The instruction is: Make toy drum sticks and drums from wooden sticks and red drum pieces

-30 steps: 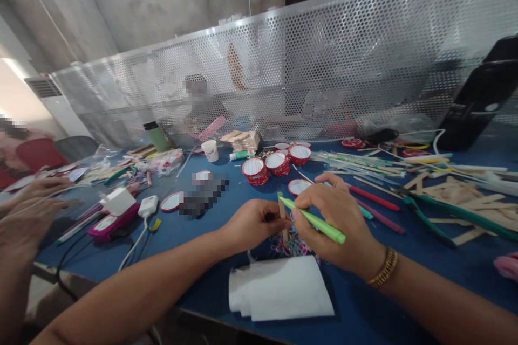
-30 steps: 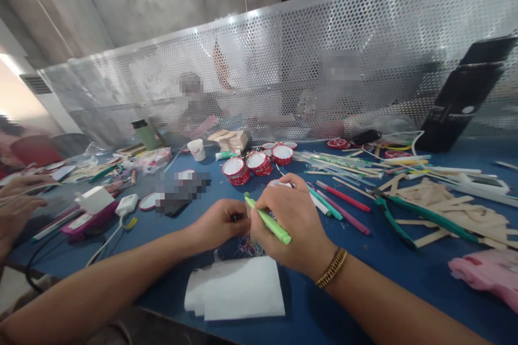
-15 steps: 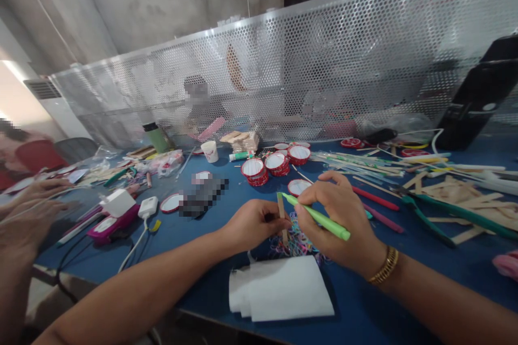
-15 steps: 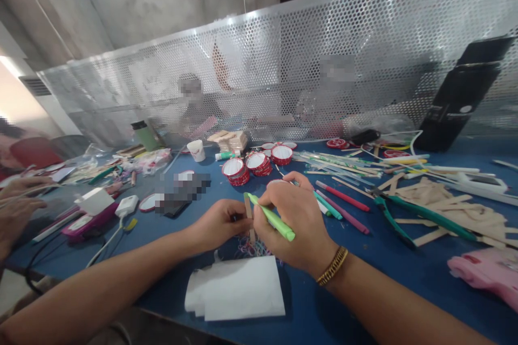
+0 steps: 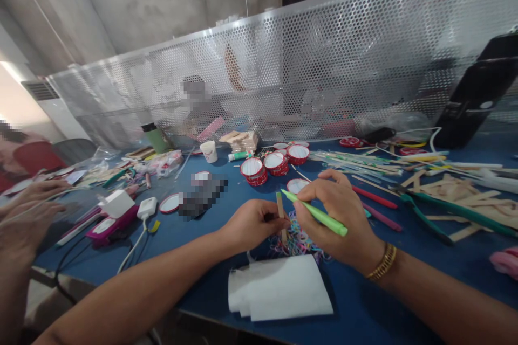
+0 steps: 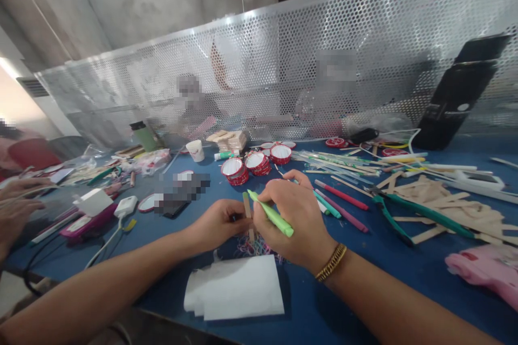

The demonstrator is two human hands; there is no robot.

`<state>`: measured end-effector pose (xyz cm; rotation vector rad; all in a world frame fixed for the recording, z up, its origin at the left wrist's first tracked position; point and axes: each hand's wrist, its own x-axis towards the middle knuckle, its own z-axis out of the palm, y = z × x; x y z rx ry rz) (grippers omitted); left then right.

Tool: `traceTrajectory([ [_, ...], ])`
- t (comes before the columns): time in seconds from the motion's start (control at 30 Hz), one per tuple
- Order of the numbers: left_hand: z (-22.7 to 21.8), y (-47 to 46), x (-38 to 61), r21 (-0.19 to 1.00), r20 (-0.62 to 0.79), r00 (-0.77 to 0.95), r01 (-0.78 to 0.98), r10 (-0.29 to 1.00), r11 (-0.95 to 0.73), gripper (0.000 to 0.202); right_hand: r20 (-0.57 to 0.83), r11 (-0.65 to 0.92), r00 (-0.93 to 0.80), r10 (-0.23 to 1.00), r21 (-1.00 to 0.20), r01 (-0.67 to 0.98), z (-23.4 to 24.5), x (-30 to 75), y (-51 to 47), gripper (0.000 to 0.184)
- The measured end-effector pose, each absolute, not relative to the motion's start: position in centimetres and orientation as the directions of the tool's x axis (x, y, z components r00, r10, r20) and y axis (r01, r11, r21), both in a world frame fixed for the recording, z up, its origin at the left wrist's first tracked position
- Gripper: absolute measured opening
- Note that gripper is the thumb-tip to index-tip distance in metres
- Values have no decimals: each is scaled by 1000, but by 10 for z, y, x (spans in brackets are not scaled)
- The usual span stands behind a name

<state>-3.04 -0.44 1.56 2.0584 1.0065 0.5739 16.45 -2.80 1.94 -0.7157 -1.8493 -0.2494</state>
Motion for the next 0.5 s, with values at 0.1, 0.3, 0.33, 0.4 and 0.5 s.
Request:
traceTrajectory([
  [0.1,14,-4,-31,798,66,584,455,809,-394,24,900,817,-262,349,-155,556,21,163,-30,12],
  [0.3,12,-3,-31,778,75,580,474,811,-411,24,888,812,-269,372,-171,558,22,160,-32,8],
  [0.33,12,-3,-31,775,75,580,478,811,-414,24,889,810,-265,373,-172,561,22,160,-32,8],
  [0.4,12,-3,-31,771,76,582,480,810,-417,25,890,809,-262,373,-174,561,22,160,-32,8],
  [0.5,13,-3,-31,781,73,585,471,808,-411,26,889,808,-262,376,-176,562,21,161,-31,9],
])
